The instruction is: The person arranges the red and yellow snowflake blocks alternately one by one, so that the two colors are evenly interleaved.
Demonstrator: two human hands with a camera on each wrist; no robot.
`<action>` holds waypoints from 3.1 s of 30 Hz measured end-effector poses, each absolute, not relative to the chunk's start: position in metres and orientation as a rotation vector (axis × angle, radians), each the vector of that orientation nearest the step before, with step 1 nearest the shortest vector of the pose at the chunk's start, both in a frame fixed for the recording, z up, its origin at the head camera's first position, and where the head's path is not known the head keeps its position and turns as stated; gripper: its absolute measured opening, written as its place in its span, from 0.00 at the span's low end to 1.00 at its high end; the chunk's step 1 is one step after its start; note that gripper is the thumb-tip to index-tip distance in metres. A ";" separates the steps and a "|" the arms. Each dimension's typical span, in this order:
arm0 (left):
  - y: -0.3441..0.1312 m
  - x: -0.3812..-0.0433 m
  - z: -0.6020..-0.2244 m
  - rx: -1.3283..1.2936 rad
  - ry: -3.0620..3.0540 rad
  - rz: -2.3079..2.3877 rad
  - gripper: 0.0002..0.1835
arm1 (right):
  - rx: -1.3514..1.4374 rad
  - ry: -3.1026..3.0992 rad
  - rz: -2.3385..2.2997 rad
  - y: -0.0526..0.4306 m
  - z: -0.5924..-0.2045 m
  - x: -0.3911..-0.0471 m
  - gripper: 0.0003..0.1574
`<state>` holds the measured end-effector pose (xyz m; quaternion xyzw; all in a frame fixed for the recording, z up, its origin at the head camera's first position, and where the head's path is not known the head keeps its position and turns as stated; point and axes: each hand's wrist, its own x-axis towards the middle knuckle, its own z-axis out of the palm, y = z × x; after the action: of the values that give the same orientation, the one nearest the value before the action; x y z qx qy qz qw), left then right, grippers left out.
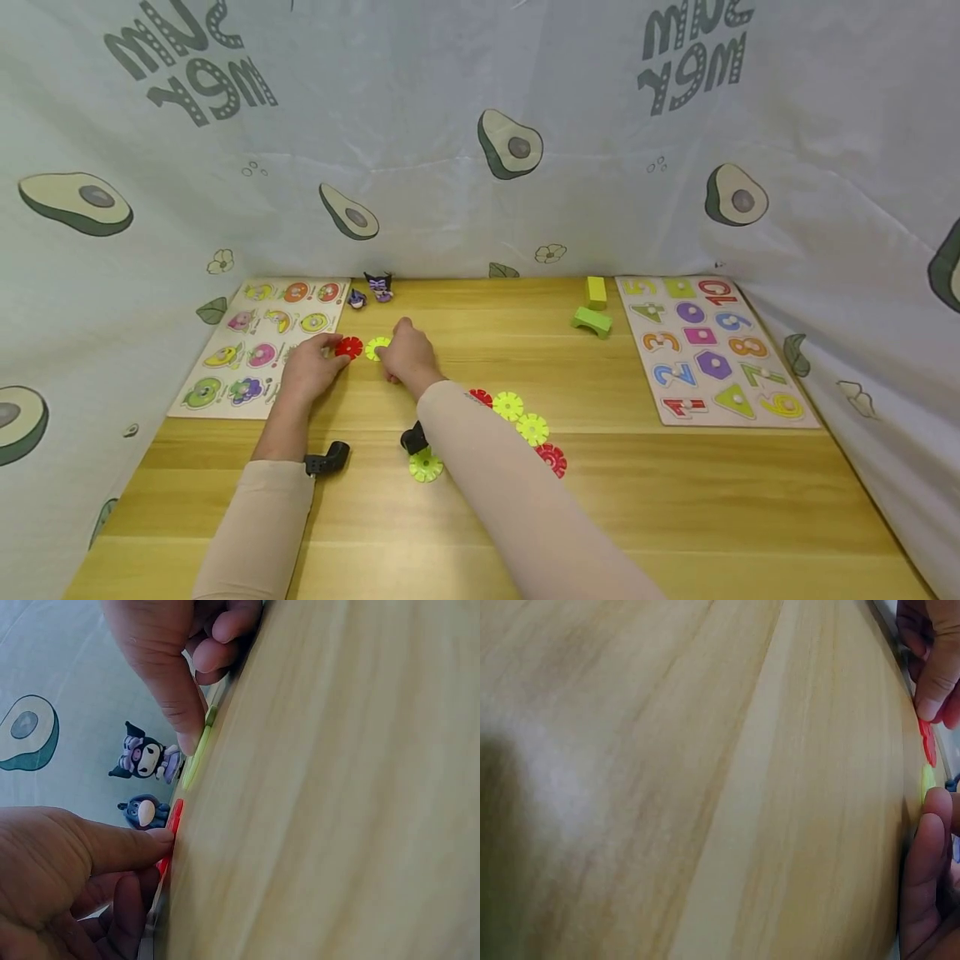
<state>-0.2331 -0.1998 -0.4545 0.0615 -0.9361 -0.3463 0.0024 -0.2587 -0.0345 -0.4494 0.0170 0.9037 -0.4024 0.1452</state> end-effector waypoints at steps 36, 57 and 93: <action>-0.187 -0.230 -0.452 0.027 -2.862 -1.084 0.22 | -0.194 2.408 -1.238 -0.008 -0.444 -0.232 0.41; -0.158 -0.230 -0.470 0.138 -2.695 -1.868 0.29 | -0.419 2.456 -1.198 0.086 -0.430 -0.150 0.27; -0.154 -0.233 -0.474 0.244 -2.719 -1.820 0.25 | -0.430 2.604 -1.007 0.104 -0.445 -0.125 0.21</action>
<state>-0.2328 -0.1537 -0.4737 0.0740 -0.8267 -0.5534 -0.0699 -0.1253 0.1037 -0.4450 -0.1503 0.9103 -0.3519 0.1576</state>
